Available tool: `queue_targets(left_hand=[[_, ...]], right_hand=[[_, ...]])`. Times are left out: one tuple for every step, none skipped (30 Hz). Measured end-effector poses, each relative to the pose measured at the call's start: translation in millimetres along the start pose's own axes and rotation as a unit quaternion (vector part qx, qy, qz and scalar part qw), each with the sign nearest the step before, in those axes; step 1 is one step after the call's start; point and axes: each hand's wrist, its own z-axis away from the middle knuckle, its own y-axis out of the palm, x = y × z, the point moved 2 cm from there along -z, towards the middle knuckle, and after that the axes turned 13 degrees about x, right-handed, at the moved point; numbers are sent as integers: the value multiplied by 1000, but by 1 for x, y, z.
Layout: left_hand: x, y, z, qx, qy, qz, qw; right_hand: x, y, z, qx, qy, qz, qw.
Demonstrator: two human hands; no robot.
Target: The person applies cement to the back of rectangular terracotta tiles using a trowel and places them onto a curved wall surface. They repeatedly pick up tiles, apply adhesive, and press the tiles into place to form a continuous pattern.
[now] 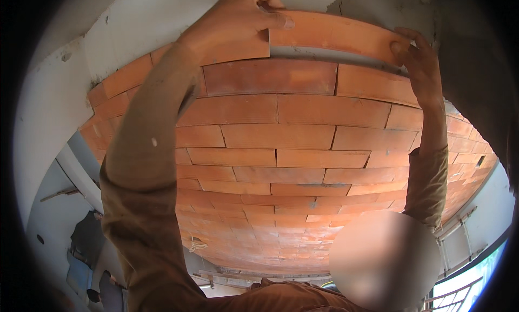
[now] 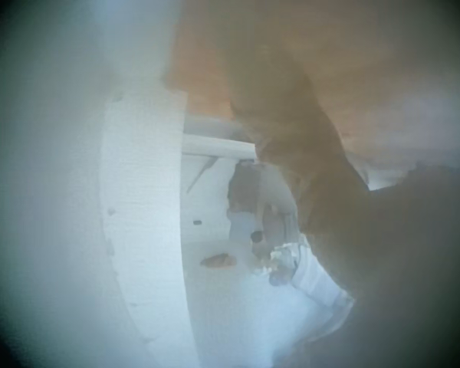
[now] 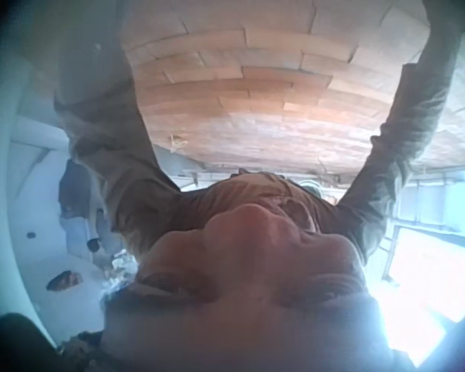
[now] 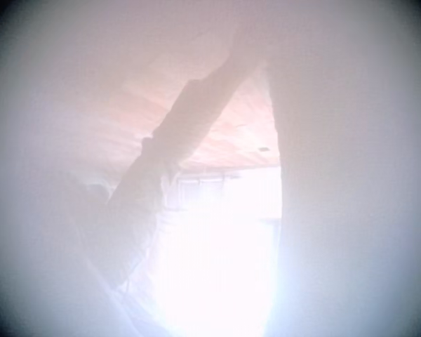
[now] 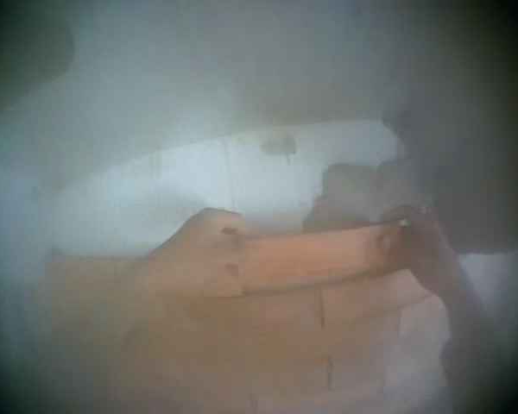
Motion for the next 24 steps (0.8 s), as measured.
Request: queue_targets(left_hand=[[6, 0, -8, -5, 23, 4, 1000], [19, 5, -15, -7, 39, 4, 999], [30, 9, -18, -10, 55, 5, 998], [34, 13, -21, -10, 62, -4, 998], [37, 16, -24, -10, 69, -13, 998], [39, 15, -25, -10, 75, -23, 997], [38, 15, -25, -1, 63, -45, 997], [35, 14, -20, 8, 50, -67, 996], [34, 14, -17, 17, 37, -90, 995], [34, 15, -17, 18, 41, -88, 995], [36, 16, -18, 19, 45, -86, 995], [37, 18, -19, 20, 49, -83, 995], [37, 17, -15, 10, 51, -81, 995], [36, 16, -11, -1, 52, -77, 996], [36, 16, -9, -11, 54, -74, 996], [39, 15, -7, -14, 61, -75, 995], [43, 15, -6, -16, 67, -76, 995], [44, 14, -5, -19, 74, -76, 994], [44, 13, -6, -12, 75, -89, 993], [44, 11, -8, -6, 76, -101, 992], [43, 10, -8, 1, 78, -113, 991], [41, 11, -9, 19, 68, -96, 993], [38, 11, -9, 38, 59, -78, 994], [36, 11, -9, 57, 51, -60, 995]], right_hand=[[-1, -3, -3, 4, 0, -21, 1000], [-3, 1, -5, 10, 0, -49, 999], [-5, 6, -7, 17, -1, -77, 997], [-10, 6, -7, 15, 6, -75, 997], [-15, 6, -6, 13, 14, -74, 997], [-16, 5, -6, 11, 21, -73, 997], [-11, 8, -6, 16, 59, -50, 997], [-3, 15, -5, 21, 98, -29, 995], [1, 18, -5, 26, 136, -7, 990], [1, 16, -5, 30, 133, -11, 991], [-2, 14, -4, 34, 130, -14, 991], [-5, 13, -3, 38, 127, -18, 991], [-7, 13, -4, 38, 116, -26, 992], [-9, 13, -4, 39, 105, -34, 993], [-11, 13, -4, 40, 94, -42, 994], [-11, 14, -5, 41, 95, -44, 994], [-11, 14, -5, 41, 97, -46, 993], [-11, 14, -6, 42, 98, -48, 993], [-12, 15, -5, 43, 92, -51, 994], [-14, 15, -6, 45, 86, -53, 994], [-14, 14, -6, 47, 80, -56, 994], [-14, 13, -5, 47, 85, -45, 994], [-14, 12, -4, 47, 91, -35, 994], [-13, 10, -3, 48, 96, -24, 994]])
